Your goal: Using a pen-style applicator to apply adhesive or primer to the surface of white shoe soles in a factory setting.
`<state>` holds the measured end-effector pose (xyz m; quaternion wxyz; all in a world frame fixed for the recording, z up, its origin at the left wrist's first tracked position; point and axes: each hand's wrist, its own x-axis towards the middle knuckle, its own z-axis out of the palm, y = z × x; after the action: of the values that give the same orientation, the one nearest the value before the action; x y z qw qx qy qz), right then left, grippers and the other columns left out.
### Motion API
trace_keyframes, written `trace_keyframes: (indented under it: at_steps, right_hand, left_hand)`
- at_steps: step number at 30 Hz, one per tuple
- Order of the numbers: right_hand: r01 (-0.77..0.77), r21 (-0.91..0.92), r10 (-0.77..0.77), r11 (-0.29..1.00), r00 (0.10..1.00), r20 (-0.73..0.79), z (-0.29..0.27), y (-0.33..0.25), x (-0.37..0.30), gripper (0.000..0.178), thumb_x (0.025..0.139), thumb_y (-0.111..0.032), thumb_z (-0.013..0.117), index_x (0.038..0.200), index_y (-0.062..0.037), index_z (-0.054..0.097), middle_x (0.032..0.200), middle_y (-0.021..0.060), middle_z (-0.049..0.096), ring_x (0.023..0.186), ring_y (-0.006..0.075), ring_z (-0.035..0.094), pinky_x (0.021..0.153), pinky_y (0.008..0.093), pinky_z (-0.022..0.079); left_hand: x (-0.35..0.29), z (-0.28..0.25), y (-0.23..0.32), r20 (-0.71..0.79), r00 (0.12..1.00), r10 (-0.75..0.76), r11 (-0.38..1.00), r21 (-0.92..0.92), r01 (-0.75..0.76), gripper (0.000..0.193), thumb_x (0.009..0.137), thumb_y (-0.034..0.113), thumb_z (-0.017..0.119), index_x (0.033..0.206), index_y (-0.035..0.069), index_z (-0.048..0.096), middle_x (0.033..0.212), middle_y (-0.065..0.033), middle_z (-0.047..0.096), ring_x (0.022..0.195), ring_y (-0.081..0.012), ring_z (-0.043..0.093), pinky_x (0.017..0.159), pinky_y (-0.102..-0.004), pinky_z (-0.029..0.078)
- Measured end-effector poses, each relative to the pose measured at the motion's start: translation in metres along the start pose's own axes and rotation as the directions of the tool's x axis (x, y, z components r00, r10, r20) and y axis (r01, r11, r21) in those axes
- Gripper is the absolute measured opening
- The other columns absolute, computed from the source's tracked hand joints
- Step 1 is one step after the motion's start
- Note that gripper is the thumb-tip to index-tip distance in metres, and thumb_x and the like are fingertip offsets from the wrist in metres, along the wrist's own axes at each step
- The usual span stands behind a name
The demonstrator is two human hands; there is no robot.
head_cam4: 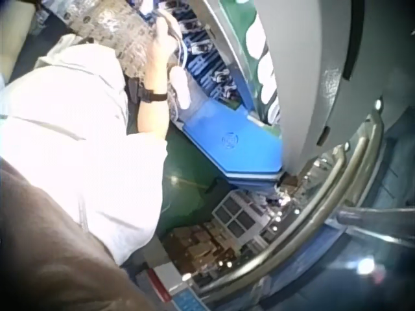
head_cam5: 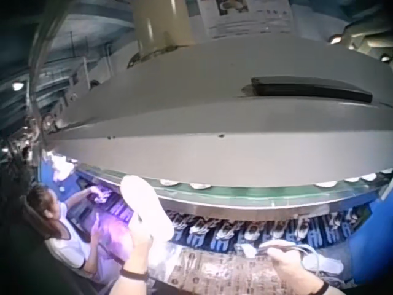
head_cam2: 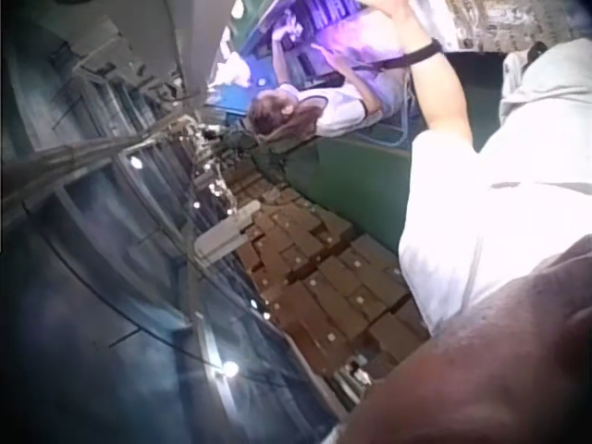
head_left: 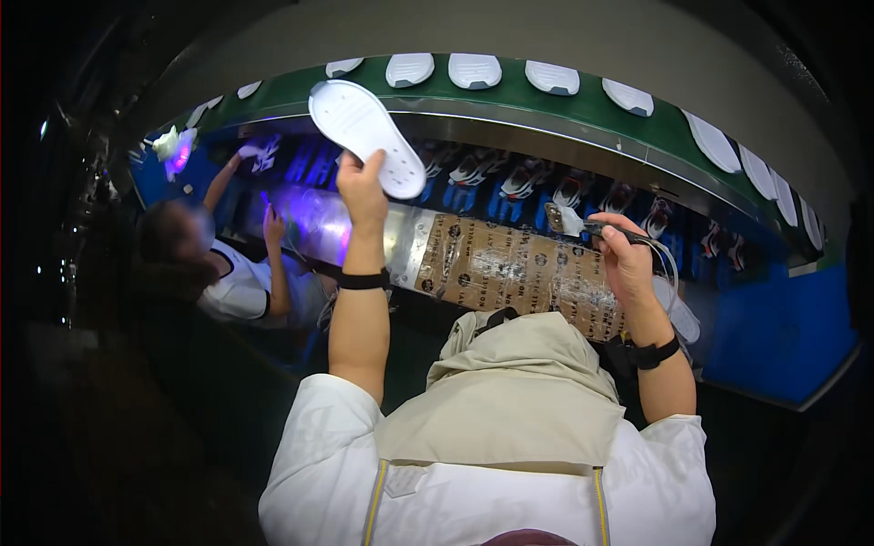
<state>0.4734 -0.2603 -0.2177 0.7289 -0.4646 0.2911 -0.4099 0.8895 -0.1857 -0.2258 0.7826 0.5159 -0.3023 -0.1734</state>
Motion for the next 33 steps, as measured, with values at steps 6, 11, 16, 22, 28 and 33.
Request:
trace_keyframes:
  at_steps: [6, 11, 16, 22, 28, 33]
  right_hand:
    - [0.046, -0.127, -0.023, 0.991, 0.984, 0.175, 0.03, -0.015, 0.002, 0.026, 0.092, -0.017, 0.073, 0.112, -0.0013, 0.077, 0.098, 0.0005, 0.072, 0.083, 0.0067, 0.058, 0.077, 0.0233, 0.047]
    - [0.218, -0.339, -0.119, 0.915, 0.95, 0.289, 0.075, -0.032, 0.017, 0.022, 0.092, -0.011, 0.069, 0.111, 0.0001, 0.076, 0.093, 0.0035, 0.074, 0.084, 0.0091, 0.065, 0.078, 0.0257, 0.053]
    - [0.178, -0.435, -0.099, 0.883, 0.975, 0.198, 0.101, -0.036, 0.036, 0.023, 0.091, -0.013, 0.07, 0.111, -0.0026, 0.076, 0.084, 0.0048, 0.073, 0.075, 0.0126, 0.067, 0.071, 0.03, 0.056]
    - [0.577, -0.486, -0.271, 0.656, 0.782, 0.562, 0.087, -0.024, 0.043, 0.026, 0.089, -0.014, 0.076, 0.114, -0.0072, 0.078, 0.099, 0.0115, 0.073, 0.088, 0.0217, 0.067, 0.08, 0.0349, 0.052]
    - [0.53, -0.484, -0.312, 0.697, 0.831, 0.461, 0.076, -0.032, 0.046, 0.028, 0.088, -0.014, 0.077, 0.116, -0.0102, 0.079, 0.091, 0.0061, 0.07, 0.09, 0.021, 0.061, 0.083, 0.0325, 0.048]
    - [0.695, -0.388, -0.139, 0.605, 0.572, 0.808, 0.073, -0.041, 0.042, 0.026, 0.085, -0.017, 0.08, 0.11, -0.012, 0.08, 0.096, 0.0056, 0.074, 0.093, 0.0249, 0.063, 0.087, 0.0384, 0.049]
  left_hand:
    - [-0.09, 0.027, 0.002, 0.217, 0.872, -0.44, 0.833, -0.265, 0.486, 0.046, 0.097, 0.014, 0.062, 0.137, -0.007, 0.054, 0.124, -0.0202, 0.068, 0.111, -0.0295, 0.07, 0.101, -0.0417, 0.056]
    - [-0.129, 0.068, 0.004, 0.521, 0.761, -0.387, 0.544, -0.537, 0.645, 0.082, 0.103, 0.065, 0.047, 0.153, 0.001, 0.038, 0.142, -0.0264, 0.056, 0.125, -0.0433, 0.061, 0.109, -0.0542, 0.049]
    - [-0.152, 0.089, 0.011, 0.68, 0.651, -0.338, 0.449, -0.491, 0.746, 0.092, 0.1, 0.079, 0.019, 0.156, 0.008, 0.038, 0.142, -0.021, 0.057, 0.126, -0.0421, 0.06, 0.109, -0.0542, 0.048]
    - [-0.158, 0.106, 0.002, 0.52, 0.715, -0.468, 0.581, -0.429, 0.692, 0.081, 0.105, 0.072, 0.023, 0.156, 0.011, 0.039, 0.153, -0.0128, 0.05, 0.139, -0.0316, 0.051, 0.116, -0.0498, 0.043]
    - [-0.157, 0.113, 0.009, 0.596, 0.676, -0.434, 0.459, -0.499, 0.735, 0.083, 0.102, 0.075, 0.021, 0.149, 0.011, 0.048, 0.139, -0.0127, 0.063, 0.126, -0.0294, 0.062, 0.107, -0.0458, 0.052]
    - [-0.146, 0.111, 0.003, 0.604, 0.711, -0.361, 0.475, -0.537, 0.697, 0.07, 0.106, 0.065, 0.031, 0.146, 0.012, 0.052, 0.142, -0.0095, 0.061, 0.127, -0.0269, 0.06, 0.111, -0.0447, 0.048]
